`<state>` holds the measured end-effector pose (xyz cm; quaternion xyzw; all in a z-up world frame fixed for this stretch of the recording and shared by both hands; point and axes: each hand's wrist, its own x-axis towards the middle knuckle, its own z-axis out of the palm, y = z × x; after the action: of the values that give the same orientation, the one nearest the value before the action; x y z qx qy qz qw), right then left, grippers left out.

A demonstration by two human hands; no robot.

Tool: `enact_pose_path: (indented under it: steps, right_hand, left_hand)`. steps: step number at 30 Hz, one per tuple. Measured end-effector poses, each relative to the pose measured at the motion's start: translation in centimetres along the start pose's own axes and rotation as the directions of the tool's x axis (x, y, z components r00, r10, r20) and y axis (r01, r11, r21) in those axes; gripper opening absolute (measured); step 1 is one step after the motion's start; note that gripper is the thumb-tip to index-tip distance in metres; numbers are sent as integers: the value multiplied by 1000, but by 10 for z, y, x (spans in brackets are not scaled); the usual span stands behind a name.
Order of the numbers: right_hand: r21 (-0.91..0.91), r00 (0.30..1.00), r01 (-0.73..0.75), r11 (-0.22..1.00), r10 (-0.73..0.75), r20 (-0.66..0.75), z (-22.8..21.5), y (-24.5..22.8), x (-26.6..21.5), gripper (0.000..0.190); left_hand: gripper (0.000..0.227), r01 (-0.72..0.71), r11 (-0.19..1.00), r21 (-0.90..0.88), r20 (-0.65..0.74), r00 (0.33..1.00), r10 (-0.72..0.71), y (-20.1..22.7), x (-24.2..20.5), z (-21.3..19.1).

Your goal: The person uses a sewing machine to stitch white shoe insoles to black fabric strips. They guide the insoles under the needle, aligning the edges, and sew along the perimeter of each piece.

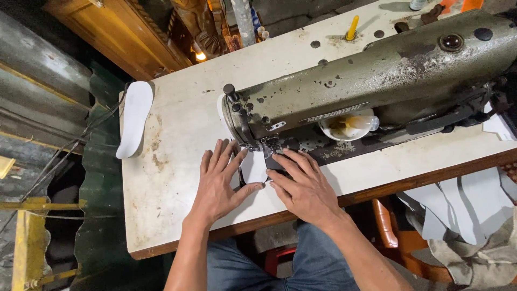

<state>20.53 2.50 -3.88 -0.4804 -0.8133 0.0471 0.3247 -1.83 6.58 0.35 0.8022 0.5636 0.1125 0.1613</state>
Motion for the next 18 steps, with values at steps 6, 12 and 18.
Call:
enact_pose_path:
  steps: [6,12,18]
  right_hand:
    - [-5,1000,-17,1000,17,7,1,0,0,25]
    - [-14,1000,-22,1000,22,17,2,1,0,26]
    - [-21,999,-31,999,32,27,0,-2,1,27]
  left_hand:
    - [88,40,997,73,56,997,-44,-6,6,4]
    - [87,48,993,109,41,998,-52,-8,9,7]
    - [89,67,990,121,71,995,-76,-7,13,4]
